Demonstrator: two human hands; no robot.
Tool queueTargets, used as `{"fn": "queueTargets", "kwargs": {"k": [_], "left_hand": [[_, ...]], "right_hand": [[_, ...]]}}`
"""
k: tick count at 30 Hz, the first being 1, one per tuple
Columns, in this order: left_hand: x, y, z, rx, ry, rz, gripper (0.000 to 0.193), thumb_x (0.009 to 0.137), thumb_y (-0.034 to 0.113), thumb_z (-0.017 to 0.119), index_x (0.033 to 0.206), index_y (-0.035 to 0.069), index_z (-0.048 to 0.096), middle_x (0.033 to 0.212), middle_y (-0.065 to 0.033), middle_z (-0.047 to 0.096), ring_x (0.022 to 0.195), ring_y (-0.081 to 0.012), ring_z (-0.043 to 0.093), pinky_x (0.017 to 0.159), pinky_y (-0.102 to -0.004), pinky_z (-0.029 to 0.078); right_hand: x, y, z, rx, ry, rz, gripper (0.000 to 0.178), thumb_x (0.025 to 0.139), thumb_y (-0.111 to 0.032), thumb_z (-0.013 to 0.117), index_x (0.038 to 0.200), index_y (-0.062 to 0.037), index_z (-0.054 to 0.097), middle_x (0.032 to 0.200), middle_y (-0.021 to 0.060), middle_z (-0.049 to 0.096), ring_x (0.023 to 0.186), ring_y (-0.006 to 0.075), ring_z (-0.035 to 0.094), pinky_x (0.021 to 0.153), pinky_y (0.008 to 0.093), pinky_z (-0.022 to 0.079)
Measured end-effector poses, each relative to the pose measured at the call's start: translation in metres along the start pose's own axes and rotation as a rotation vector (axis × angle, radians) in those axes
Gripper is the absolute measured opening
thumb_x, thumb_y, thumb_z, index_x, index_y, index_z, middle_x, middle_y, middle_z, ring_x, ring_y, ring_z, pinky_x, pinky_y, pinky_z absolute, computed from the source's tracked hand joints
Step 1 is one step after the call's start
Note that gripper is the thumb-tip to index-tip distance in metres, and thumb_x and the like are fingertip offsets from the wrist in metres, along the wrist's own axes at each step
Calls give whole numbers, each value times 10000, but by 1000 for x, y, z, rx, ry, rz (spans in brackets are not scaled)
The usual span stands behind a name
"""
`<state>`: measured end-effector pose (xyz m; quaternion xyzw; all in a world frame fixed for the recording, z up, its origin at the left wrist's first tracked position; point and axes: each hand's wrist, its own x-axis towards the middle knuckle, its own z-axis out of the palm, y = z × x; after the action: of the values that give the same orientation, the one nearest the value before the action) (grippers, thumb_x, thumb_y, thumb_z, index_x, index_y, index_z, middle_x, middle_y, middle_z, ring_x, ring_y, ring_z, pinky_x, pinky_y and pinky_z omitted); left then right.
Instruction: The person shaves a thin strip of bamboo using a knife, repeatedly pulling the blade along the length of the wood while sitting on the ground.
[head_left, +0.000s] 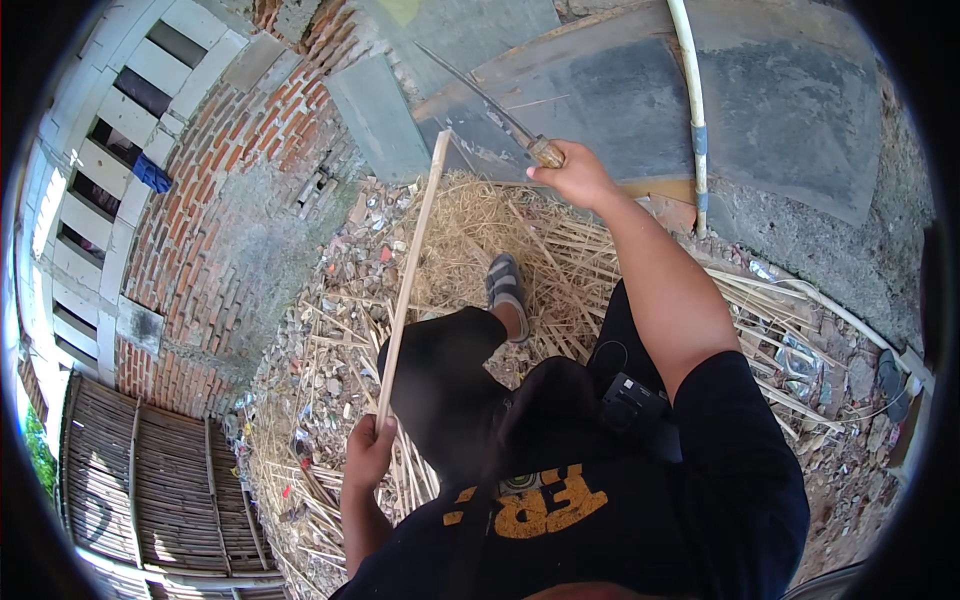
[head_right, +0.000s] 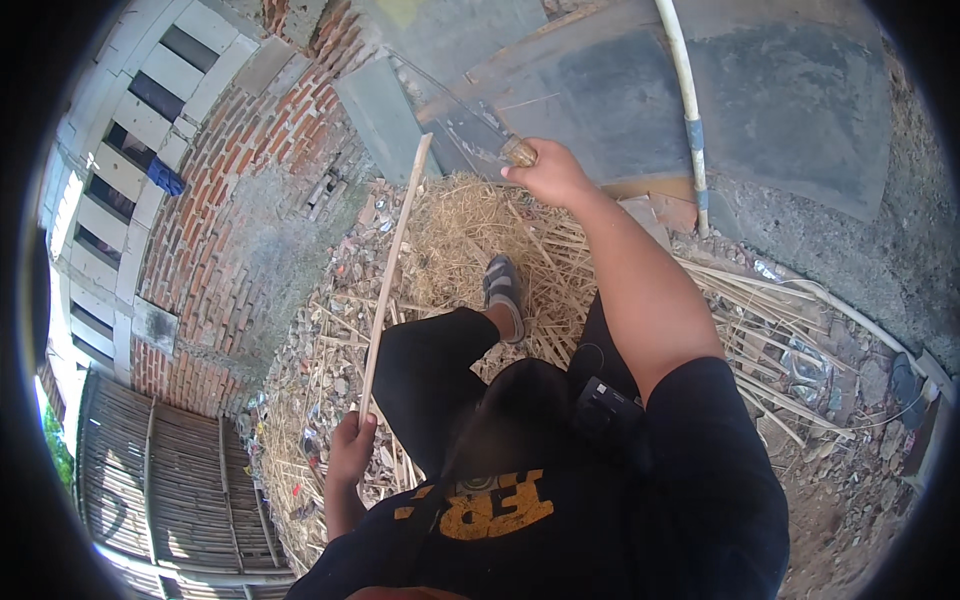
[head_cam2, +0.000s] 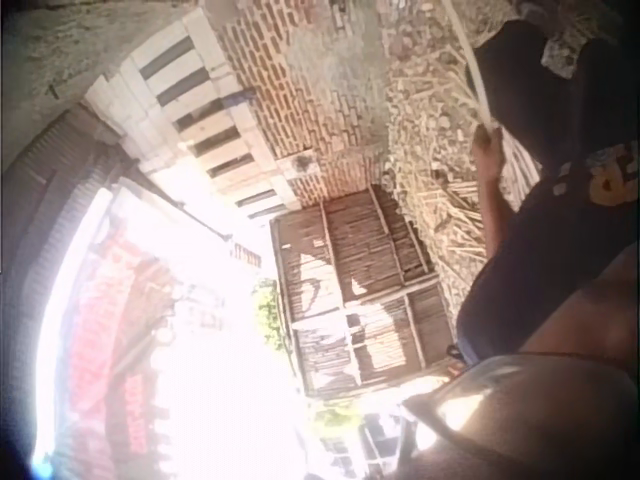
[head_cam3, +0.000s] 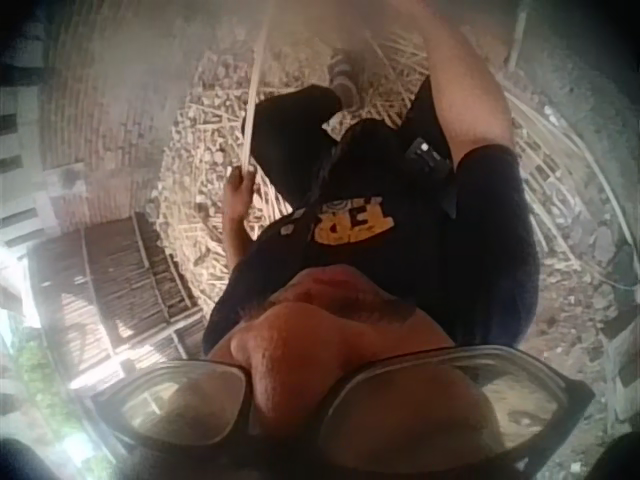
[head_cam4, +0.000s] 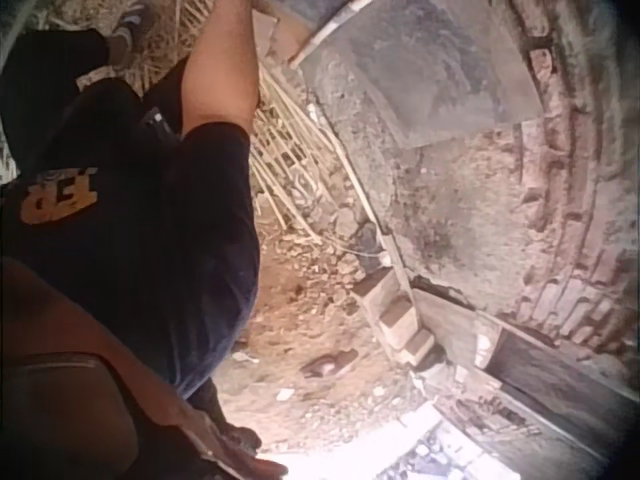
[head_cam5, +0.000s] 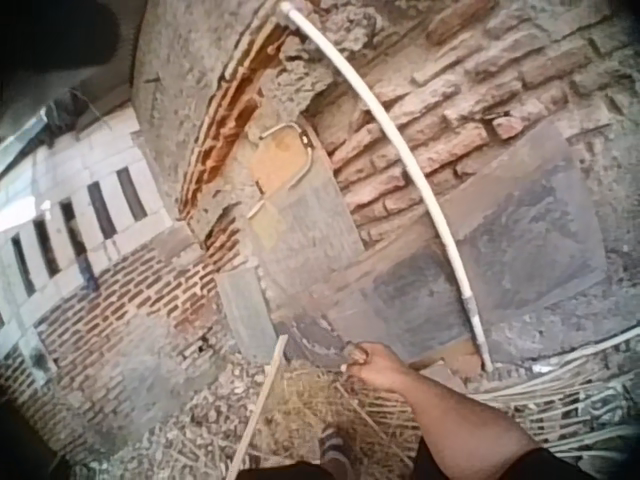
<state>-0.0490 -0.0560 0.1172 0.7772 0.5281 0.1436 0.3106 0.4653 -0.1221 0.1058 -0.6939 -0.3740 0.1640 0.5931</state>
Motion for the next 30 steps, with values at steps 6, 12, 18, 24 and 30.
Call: {"fn": "queueTargets", "kwargs": {"k": [6,12,18,24,30], "left_hand": [[34,4,4,-44,1,58,319,995,286,659,838,20,580,657,25,502,620,-67,419,554,-288,373],[61,17,31,-72,-75,74,322,987,282,674,835,12,589,658,25,510,618,-58,426,536,-275,363],[98,9,49,-113,-183,133,294,1012,282,642,890,17,603,689,45,490,640,-54,410,557,-268,353],[120,-2,52,-175,-301,90,301,1035,309,611,930,28,607,733,65,485,693,-42,402,605,-242,345],[150,-2,52,-162,-420,59,297,1032,302,615,955,15,617,724,70,475,671,-38,390,583,-245,337]], "right_hand": [[-15,6,5,-147,56,-40,432,877,-317,753,1196,-36,677,969,141,724,882,253,686,822,378,518],[-10,2,4,-74,-2,57,436,875,-331,760,1188,-40,675,924,106,707,841,215,658,777,360,507],[0,15,14,-51,79,70,350,859,-323,814,1032,-61,657,755,-23,581,653,88,535,598,270,444],[10,17,30,-152,51,130,518,836,-402,794,1191,-40,685,819,50,664,747,164,623,709,340,491],[12,7,39,-201,71,145,541,826,-407,802,1201,-36,682,805,49,657,743,159,616,703,342,488]]}}
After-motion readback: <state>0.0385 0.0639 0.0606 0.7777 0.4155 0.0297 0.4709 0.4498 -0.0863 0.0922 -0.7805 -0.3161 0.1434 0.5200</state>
